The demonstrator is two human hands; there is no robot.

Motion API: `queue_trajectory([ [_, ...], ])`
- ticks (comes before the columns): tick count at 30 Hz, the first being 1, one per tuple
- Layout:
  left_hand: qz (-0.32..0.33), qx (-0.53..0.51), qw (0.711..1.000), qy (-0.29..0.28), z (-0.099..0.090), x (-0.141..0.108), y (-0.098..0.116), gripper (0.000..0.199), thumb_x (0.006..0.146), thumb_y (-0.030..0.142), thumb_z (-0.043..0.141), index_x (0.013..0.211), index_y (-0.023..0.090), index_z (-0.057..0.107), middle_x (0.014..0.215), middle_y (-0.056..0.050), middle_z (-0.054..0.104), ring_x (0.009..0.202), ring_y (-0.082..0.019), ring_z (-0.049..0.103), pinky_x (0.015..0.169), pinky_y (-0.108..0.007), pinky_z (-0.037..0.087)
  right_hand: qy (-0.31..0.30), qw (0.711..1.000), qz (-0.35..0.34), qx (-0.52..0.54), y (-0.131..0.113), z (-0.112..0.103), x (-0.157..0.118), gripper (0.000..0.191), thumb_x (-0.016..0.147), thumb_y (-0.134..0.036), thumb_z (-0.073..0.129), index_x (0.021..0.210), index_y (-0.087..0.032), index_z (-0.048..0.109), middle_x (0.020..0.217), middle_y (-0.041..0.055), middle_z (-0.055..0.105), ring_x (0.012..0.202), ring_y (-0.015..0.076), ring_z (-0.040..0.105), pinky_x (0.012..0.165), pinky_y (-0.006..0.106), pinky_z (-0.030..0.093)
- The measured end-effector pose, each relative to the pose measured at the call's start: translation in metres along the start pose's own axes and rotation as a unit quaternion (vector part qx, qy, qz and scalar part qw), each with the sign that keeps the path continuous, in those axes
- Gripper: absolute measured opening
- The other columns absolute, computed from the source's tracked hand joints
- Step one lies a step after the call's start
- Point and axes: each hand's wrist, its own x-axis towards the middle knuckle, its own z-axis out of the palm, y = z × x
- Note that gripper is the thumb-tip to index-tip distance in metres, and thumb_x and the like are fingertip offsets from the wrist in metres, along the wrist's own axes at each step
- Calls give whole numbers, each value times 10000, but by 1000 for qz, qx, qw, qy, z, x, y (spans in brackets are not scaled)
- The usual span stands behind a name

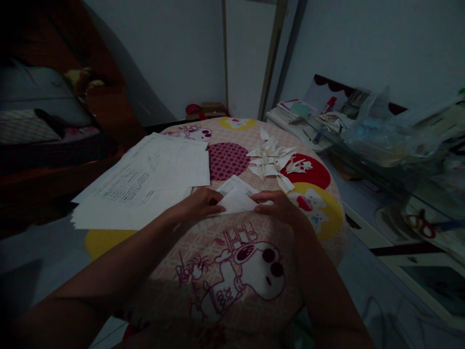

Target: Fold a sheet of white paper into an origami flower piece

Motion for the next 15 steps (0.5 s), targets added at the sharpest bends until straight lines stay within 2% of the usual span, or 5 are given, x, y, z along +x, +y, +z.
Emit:
queue_trajectory([
  [3,-50,-52,997,23,-4,2,-11,340,838,329,615,577,167,470,535,42,441,544,-86,384,548,-237,280,-13,999,44,1,4,3,1,260,727,-412,747,847,-182,760,775,13,692,712,155,589,645,273,451],
  [6,-73,-72,995,0,-8,1,-12,341,846,365,587,587,168,487,534,36,476,547,-89,406,555,-235,289,-1,996,92,13,11,3,2,244,744,-394,685,707,-153,699,571,-35,533,546,104,436,523,248,327],
  [8,-79,-66,994,-22,-9,0,-9,327,851,372,574,603,165,517,536,35,490,544,-91,415,562,-235,293,-18,995,100,13,12,3,2,251,755,-380,654,645,-155,651,531,-53,456,518,88,368,508,247,279],
  [10,-84,-41,995,-19,-9,0,-8,302,848,354,573,616,163,540,557,27,503,554,-97,429,575,-243,293,-25,995,93,5,12,4,3,253,761,-367,632,615,-160,618,535,-53,435,525,87,354,515,251,269],
  [15,-136,14,990,40,-6,5,-12,257,836,306,570,626,160,597,606,-8,554,586,-121,459,602,-275,299,68,994,82,-36,21,14,15,203,705,-340,630,591,-173,613,518,-49,450,525,96,373,523,254,286],
])
